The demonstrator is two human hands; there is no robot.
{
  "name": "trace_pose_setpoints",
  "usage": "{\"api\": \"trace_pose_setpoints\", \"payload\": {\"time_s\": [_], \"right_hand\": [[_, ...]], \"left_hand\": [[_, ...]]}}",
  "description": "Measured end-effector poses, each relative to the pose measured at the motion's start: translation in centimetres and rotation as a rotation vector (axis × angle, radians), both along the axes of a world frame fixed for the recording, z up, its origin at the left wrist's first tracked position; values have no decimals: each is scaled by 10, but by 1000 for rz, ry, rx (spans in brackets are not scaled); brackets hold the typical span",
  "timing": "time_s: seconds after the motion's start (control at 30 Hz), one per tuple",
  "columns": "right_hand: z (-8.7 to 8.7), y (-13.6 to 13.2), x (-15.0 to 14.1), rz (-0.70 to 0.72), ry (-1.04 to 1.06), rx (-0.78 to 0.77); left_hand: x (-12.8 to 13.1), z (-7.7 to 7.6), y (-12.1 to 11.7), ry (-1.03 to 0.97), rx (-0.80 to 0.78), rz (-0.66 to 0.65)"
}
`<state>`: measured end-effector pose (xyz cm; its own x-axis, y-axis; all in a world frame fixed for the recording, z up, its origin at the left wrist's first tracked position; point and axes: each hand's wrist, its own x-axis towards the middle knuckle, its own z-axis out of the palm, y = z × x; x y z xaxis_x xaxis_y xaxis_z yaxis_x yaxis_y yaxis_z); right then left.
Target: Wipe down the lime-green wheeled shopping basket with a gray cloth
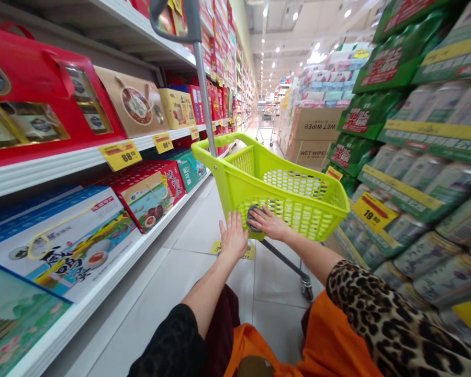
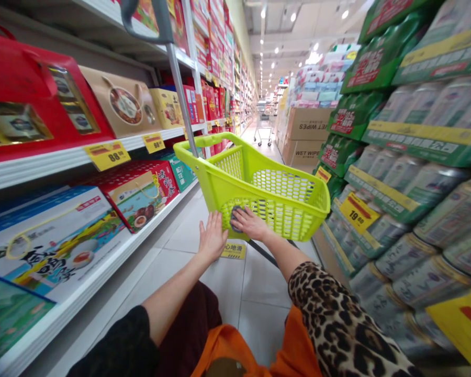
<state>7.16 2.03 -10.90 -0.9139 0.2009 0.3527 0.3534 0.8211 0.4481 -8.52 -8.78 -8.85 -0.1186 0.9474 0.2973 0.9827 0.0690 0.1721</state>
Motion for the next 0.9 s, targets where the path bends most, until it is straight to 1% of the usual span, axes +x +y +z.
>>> {"api": "trace_pose_setpoints", "payload": {"time_s": [0.07, 0.1, 0.13, 0.2, 0.33, 0.4, 0.43, 0.5, 0.67, 0.73, 0.8, 0.9], "right_hand": [[-15, -6, 9, 16, -35, -20], [-17, -8, 14, 17, -44, -21], [-16, -8, 18, 18, -47, -18], [-2, -5, 25, 8, -26, 1], [40, 6, 34, -79, 111, 60], [51, 11, 36, -91, 129, 83], [52, 13, 37, -84, 120, 86], [44, 14, 38, -65, 91, 75], [-3, 5, 50, -26, 29, 35], [-17, -1, 59, -18, 6, 5], [-21, -7, 69, -8, -17, -32], [-13, -13, 83, -28, 12, -77]], "left_hand": [[1, -1, -1, 11, -1, -2], [2, -2, -2, 17, -3, -5], [4, -3, -2, 21, -7, -8], [9, -5, 0, 25, -21, -15], [25, -5, 5, 21, -47, -45], [35, -5, 7, 18, -59, -65], [39, -5, 7, 19, -65, -76], [46, -5, 7, 27, -76, -99], [53, -8, 2, 68, -85, -146], [53, -12, 0, 67, -90, -152], [54, -18, -1, 62, -83, -155], [58, -24, -1, 22, -51, -175]]}}
